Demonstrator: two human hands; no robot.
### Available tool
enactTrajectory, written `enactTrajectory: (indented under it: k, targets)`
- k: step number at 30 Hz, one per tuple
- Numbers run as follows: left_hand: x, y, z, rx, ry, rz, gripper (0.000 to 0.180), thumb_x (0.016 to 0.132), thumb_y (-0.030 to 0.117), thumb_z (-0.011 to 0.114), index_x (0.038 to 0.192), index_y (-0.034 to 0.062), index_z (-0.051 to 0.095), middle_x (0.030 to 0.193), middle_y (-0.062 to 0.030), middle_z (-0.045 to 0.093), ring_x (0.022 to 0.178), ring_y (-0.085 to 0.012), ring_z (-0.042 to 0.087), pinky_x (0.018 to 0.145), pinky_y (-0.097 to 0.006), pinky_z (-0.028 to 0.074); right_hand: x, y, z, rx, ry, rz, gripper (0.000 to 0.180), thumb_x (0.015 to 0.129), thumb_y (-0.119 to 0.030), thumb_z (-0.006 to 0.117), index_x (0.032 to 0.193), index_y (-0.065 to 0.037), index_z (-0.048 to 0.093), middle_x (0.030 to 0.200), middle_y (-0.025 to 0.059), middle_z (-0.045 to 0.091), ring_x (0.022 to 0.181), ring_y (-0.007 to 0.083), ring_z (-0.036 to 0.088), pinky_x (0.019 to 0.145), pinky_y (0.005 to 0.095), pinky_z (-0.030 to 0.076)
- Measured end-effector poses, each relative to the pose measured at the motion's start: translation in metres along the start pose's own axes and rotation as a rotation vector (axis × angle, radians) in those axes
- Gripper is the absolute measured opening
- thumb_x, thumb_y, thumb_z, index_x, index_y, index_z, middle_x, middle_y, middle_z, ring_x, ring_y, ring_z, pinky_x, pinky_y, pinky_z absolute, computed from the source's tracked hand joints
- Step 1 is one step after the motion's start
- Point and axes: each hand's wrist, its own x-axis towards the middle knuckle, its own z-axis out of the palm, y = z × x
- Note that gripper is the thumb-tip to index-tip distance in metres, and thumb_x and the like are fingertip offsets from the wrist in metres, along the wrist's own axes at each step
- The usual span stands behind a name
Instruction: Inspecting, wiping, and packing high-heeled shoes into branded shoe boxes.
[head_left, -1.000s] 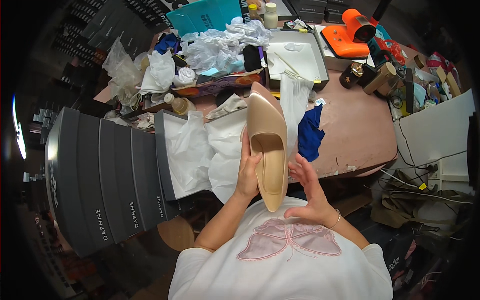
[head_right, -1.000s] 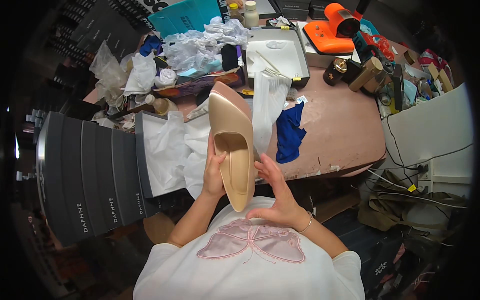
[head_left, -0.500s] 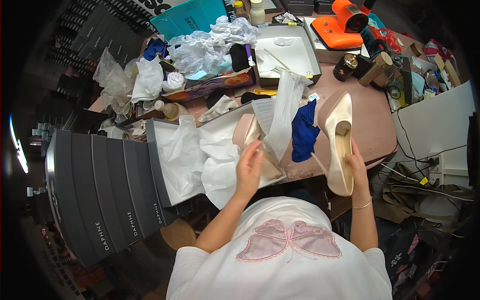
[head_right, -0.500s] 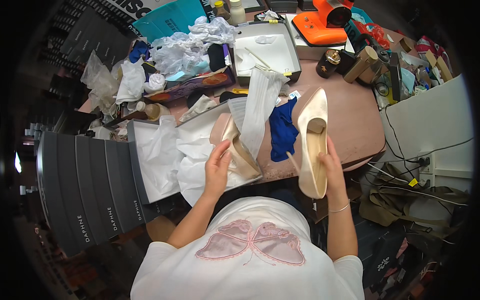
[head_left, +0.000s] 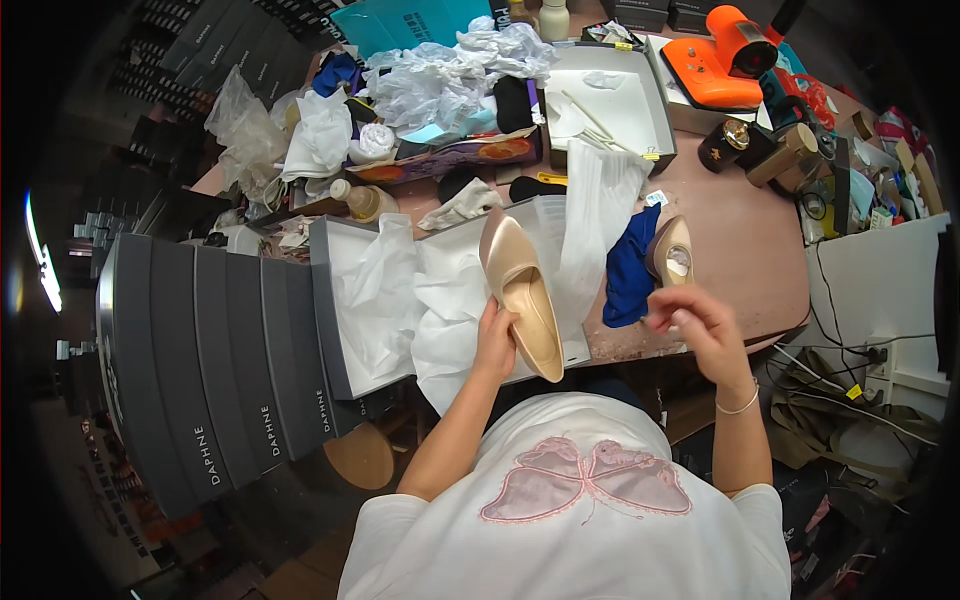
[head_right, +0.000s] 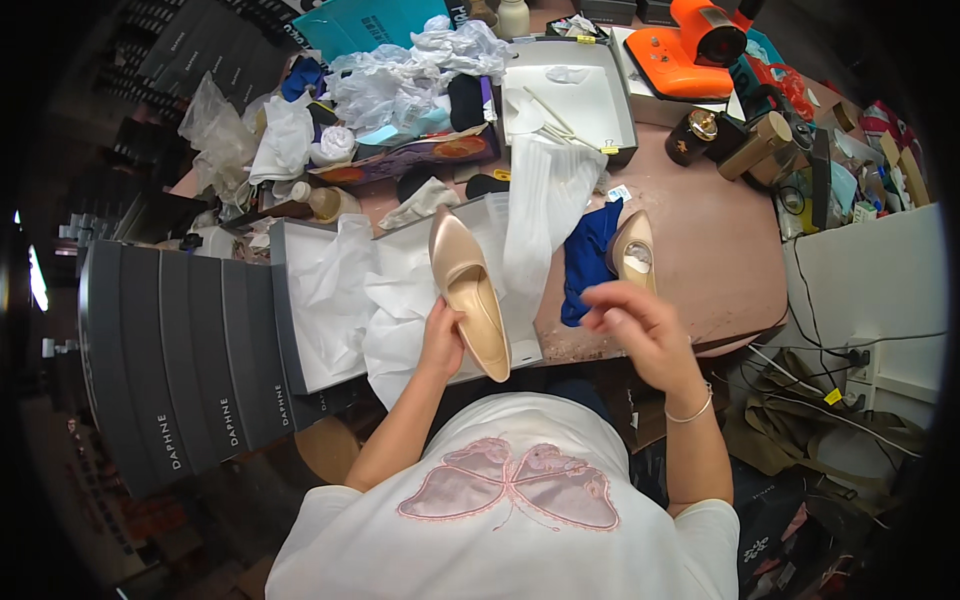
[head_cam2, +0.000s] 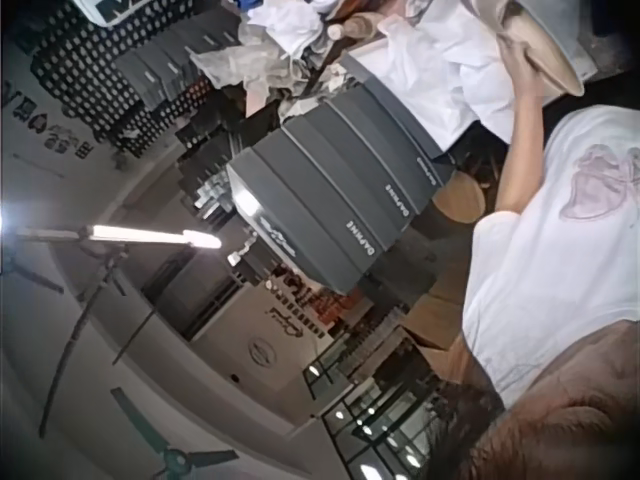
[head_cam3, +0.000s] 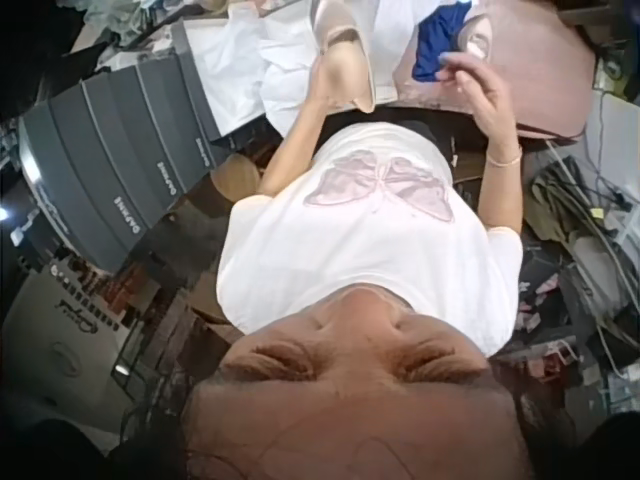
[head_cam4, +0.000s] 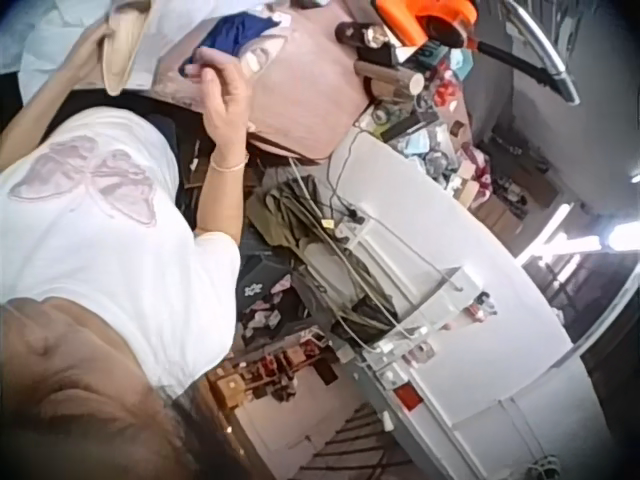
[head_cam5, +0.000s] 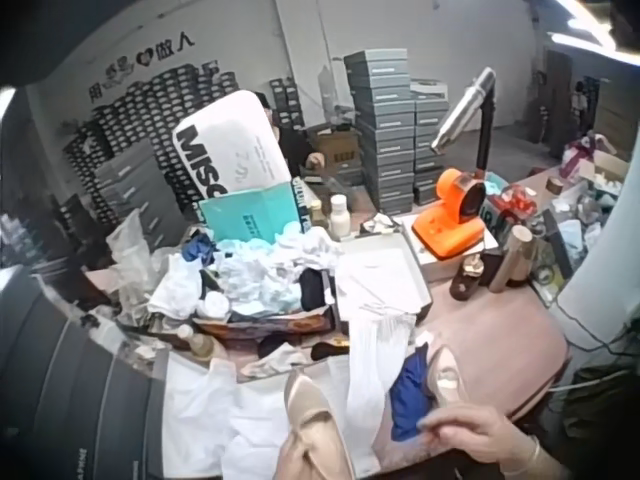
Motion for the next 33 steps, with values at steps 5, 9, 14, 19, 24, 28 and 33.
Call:
enactTrajectory:
  k: [5,9,14,19,24,28,33]
  targets:
    - [-0.036,0.058,0.022,-0.236,-0.138,0.059,0.052,0.082,0.004,0.041,0.134,-0.0008,0.038,0.123,-0.0144,0.053,0.114,-0.026,0.054,0.101,-0.039,0.043,0.02,0.015,0.058,-0.095,-0.145,0.042,0.033,0.09,-0.006,0.056,0.122,0.004,0.054,0.115,0.0166,0.056,0.104,0.0231,0.06,0.087,0.0301,0.049]
    - [-0.056,0.048,0.062,-0.192,-0.014,0.23,0.054,0.086,0.006,0.047,0.138,0.0041,0.035,0.132,-0.0145,0.048,0.122,-0.0243,0.048,0.105,-0.04,0.038,0.019,0.011,0.103,-0.515,-0.16,-0.153,0.076,0.08,-0.026,0.075,0.141,-0.002,0.036,0.139,0.028,0.035,0.13,0.0396,0.041,0.099,0.0396,0.042]
    - [-0.082,0.079,0.053,0.642,-0.425,0.262,0.052,0.087,0.007,0.061,0.136,0.002,0.046,0.108,-0.0115,0.064,0.101,-0.0227,0.063,0.092,-0.032,0.047,-0.001,0.053,0.078,-0.54,0.039,-0.093,0.081,0.068,-0.02,0.075,0.137,0.0,0.039,0.136,0.0253,0.037,0.121,0.0366,0.045,0.1,0.041,0.041]
    - [-0.001,0.184,-0.024,1.214,0.084,0.327,0.045,0.088,0.02,0.065,0.127,0.0015,0.055,0.081,-0.0103,0.064,0.068,-0.0174,0.059,0.062,-0.029,0.048,-0.041,0.056,0.038,0.33,0.065,0.312,0.066,0.067,-0.026,0.073,0.118,0.008,0.05,0.105,0.019,0.063,0.086,0.0258,0.067,0.075,0.0354,0.058]
    - [0.045,0.192,-0.039,1.106,-0.463,-0.095,0.025,0.094,0.023,0.059,0.099,-0.0015,0.059,0.076,-0.0056,0.061,0.06,-0.0103,0.053,0.054,-0.024,0.044,-0.036,0.035,0.065,0.839,-0.031,0.117,0.078,0.07,-0.032,0.07,0.129,0.009,0.041,0.113,0.027,0.057,0.092,0.036,0.065,0.068,0.0454,0.061]
    - [-0.048,0.254,0.061,1.165,-0.529,0.589,0.034,0.094,0.027,0.057,0.077,-0.0025,0.056,0.067,-0.0079,0.053,0.06,-0.0181,0.054,0.057,-0.033,0.042,-0.048,0.05,0.074,1.304,-0.089,-0.048,0.074,0.081,-0.04,0.055,0.139,0.0,0.036,0.131,0.0236,0.043,0.105,0.04,0.05,0.06,0.0415,0.061]
    - [-0.046,0.232,0.07,1.453,-0.257,0.809,0.037,0.093,0.028,0.058,0.074,-0.0033,0.06,0.072,-0.0152,0.055,0.062,-0.0321,0.054,0.06,-0.041,0.042,-0.063,0.042,0.089,1.593,-0.143,-0.102,0.068,0.083,-0.036,0.054,0.143,-0.01,0.034,0.14,0.0221,0.032,0.102,0.0391,0.047,0.067,0.0457,0.058]
